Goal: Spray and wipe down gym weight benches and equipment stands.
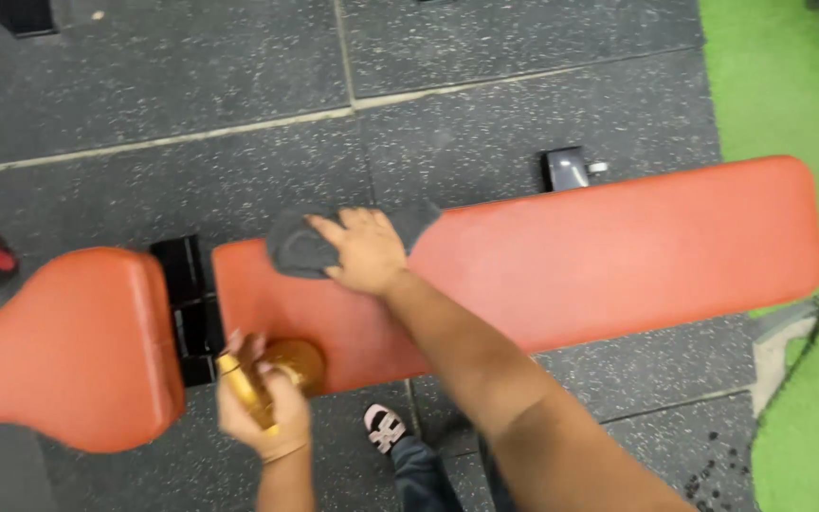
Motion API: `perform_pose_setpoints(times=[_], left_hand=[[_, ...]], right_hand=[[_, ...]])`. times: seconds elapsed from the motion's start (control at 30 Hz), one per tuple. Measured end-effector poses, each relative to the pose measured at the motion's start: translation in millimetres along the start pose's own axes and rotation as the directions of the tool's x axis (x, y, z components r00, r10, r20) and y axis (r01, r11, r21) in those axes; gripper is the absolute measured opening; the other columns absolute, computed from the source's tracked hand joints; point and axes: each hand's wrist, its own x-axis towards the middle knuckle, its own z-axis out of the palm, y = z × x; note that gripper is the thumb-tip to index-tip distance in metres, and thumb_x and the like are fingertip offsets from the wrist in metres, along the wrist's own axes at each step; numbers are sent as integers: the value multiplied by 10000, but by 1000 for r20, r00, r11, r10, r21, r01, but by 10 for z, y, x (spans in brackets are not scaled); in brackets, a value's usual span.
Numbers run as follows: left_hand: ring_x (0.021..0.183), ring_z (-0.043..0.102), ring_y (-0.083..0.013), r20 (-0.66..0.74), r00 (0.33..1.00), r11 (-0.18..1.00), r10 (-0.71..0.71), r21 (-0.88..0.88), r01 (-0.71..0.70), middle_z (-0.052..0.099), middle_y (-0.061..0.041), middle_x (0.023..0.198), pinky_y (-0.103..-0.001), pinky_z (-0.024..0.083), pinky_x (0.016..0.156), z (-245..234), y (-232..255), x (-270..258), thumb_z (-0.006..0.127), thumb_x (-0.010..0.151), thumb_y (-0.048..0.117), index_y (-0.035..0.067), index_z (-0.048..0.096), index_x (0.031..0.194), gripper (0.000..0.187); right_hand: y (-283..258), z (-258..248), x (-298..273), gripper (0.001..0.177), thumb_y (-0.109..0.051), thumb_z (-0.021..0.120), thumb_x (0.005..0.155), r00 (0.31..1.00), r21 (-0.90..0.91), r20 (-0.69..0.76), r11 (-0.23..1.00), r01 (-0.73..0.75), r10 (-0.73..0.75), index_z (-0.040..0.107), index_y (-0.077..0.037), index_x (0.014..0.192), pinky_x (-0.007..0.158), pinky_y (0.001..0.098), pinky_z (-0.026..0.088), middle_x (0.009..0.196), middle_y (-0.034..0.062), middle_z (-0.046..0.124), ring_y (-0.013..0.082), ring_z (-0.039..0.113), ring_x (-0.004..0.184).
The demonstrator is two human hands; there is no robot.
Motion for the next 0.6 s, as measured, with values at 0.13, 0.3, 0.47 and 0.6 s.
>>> perform_pose_setpoints(times=[0.13, 0.3, 0.47, 0.6], left_hand=[[1146, 689, -267, 21, 1000, 1000, -5, -14, 5, 678, -187, 1258, -380, 534, 1064, -18, 68, -36, 469, 953, -22, -106, 563, 1389, 454], [1073, 700, -263, 82, 997, 1000, 4, 13, -5, 640, -198, 1309, -395, 558, 1047, 253, 397, -106, 459, 953, -30, -102, 456, 1478, 530], [1105, 680, -266, 252, 967, 994, 22, -113, 7, 528, -203, 1455, -383, 538, 1011, 1050, 1109, -501, 464, 921, -45, -82, 330, 1578, 671], [1163, 675, -266, 397, 913, 961, 95, -276, 20, 526, -199, 1495, -381, 541, 1049, 1858, 1351, -944, 508, 943, -7, -50, 340, 1572, 653]], right_hand=[[1242, -617, -705, 770, -404, 816, 711, 983, -37, -42, 983, -178, 176, 571, -211, 1415, 1036, 480, 420, 1170, 119, 653, 340, 588, 1198], [2943, -1237, -1873, 800, -402, 822, 705, 852, -224, -363, 853, -472, 376, 559, -134, 1412, 1187, 607, 251, 1413, 211, 528, 389, 428, 1364], [3973, -1522, -2719, 782, -308, 737, 832, 524, 40, -495, 621, -783, 693, 449, -153, 1541, 1222, 646, 113, 1650, 179, 346, 364, 255, 1546], [4069, -1332, -2975, 818, -225, 697, 836, 173, 211, -616, 373, -903, 768, 394, -111, 1587, 1197, 667, 110, 1638, 233, 308, 426, 209, 1528]])
